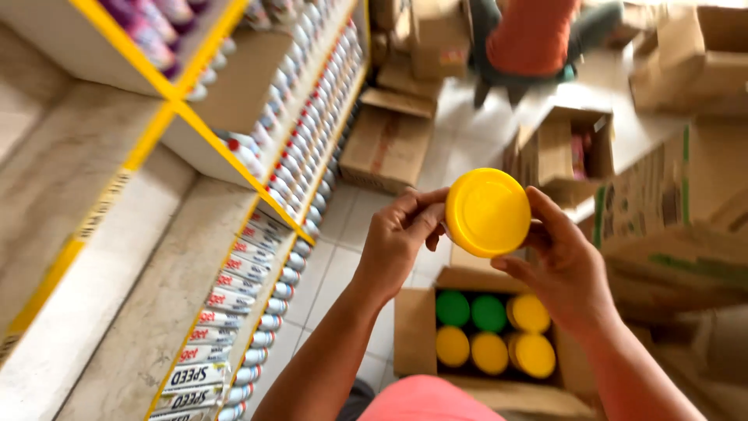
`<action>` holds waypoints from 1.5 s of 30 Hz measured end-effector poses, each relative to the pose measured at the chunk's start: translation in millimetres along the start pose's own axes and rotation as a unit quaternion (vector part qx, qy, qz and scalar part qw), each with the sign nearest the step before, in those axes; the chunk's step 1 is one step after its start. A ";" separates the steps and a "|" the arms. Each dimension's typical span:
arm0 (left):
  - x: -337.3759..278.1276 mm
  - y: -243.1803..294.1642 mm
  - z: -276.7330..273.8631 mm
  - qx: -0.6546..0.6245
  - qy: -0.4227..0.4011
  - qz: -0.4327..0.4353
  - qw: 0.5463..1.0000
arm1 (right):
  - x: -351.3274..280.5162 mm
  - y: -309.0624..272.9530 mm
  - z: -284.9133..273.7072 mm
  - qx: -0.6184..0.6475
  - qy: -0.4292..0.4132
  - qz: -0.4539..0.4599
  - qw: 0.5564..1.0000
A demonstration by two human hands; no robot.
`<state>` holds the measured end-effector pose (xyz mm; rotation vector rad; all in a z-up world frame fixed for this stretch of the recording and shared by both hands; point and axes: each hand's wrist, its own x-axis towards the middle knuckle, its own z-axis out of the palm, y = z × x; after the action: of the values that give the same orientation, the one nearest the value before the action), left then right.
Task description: The person stocks shelves in a store by taking detergent tubs from cardboard boxes on the floor and organizing them onto the display shelves.
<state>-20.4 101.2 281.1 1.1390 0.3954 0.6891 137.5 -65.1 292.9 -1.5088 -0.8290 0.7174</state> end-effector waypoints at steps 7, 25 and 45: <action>-43.4 124.0 -44.5 0.069 -0.015 0.232 0.970 | 17.3 -96.8 76.0 0.091 -0.048 -0.190 0.976; -223.2 364.7 -196.0 0.143 0.026 0.479 0.866 | 57.3 -286.0 347.0 0.217 -0.417 -0.416 0.778; -264.6 524.1 -286.7 0.506 0.511 0.517 0.465 | 52.1 -429.3 640.1 0.289 -0.361 -0.478 0.747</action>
<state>-545.4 249.3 640.7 1.9888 1.2893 2.5398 -404.0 347.7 657.7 -0.0713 -1.5964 0.6448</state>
